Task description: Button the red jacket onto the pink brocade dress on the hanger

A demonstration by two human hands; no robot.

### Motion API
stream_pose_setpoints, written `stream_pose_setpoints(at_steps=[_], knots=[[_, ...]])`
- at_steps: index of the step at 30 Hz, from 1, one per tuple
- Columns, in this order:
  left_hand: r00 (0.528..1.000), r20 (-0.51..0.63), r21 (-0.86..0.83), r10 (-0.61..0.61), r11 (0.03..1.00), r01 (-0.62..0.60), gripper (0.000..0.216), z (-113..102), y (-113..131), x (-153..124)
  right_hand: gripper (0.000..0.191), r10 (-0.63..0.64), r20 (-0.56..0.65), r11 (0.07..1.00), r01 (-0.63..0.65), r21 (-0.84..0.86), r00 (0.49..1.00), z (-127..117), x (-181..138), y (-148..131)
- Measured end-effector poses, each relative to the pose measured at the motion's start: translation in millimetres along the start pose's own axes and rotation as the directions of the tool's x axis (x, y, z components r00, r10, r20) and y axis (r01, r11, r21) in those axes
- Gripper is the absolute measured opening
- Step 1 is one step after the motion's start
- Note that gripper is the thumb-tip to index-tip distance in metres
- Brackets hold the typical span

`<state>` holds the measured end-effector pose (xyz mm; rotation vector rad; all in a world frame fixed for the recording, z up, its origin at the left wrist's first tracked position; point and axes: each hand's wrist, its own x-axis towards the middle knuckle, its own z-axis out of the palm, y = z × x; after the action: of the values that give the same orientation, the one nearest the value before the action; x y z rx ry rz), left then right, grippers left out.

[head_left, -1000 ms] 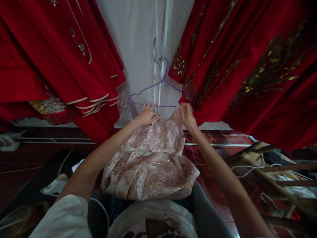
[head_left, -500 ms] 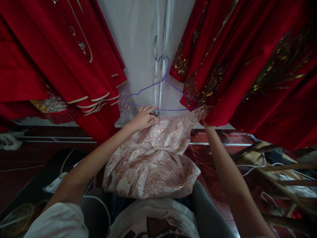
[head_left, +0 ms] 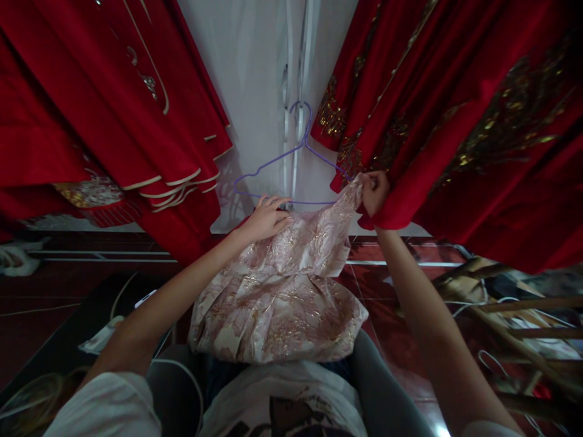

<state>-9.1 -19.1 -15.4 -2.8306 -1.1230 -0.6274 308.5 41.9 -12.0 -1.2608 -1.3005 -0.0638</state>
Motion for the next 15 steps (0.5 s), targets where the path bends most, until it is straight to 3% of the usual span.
stream_pose_setpoints(at_steps=[5, 10, 12, 15], knots=[[0.997, -0.070, -0.070, -0.030, 0.997, 0.025, 0.033, 9, 0, 10, 0.020, -0.111, 0.158, 0.993, 0.117, -0.031, 0.981, 5, 1, -30], [0.979, -0.178, -0.237, -0.104, 0.970, 0.060, 0.028, 0, -27, 12, 0.027, -0.171, 0.185, 0.984, 0.178, -0.020, 0.968, 1, -1, -38], [0.918, -0.305, -0.249, -0.252, 0.952, 0.179, 0.026, -8, -45, 5, 0.029, -0.166, 0.191, 0.985, 0.174, -0.022, 0.967, -4, 2, -36], [0.765, -0.464, -0.283, -0.447, 0.893, 0.350, 0.027, -17, -74, -15, 0.029, -0.158, 0.213, 0.986, 0.166, -0.023, 0.964, -9, 7, -34]])
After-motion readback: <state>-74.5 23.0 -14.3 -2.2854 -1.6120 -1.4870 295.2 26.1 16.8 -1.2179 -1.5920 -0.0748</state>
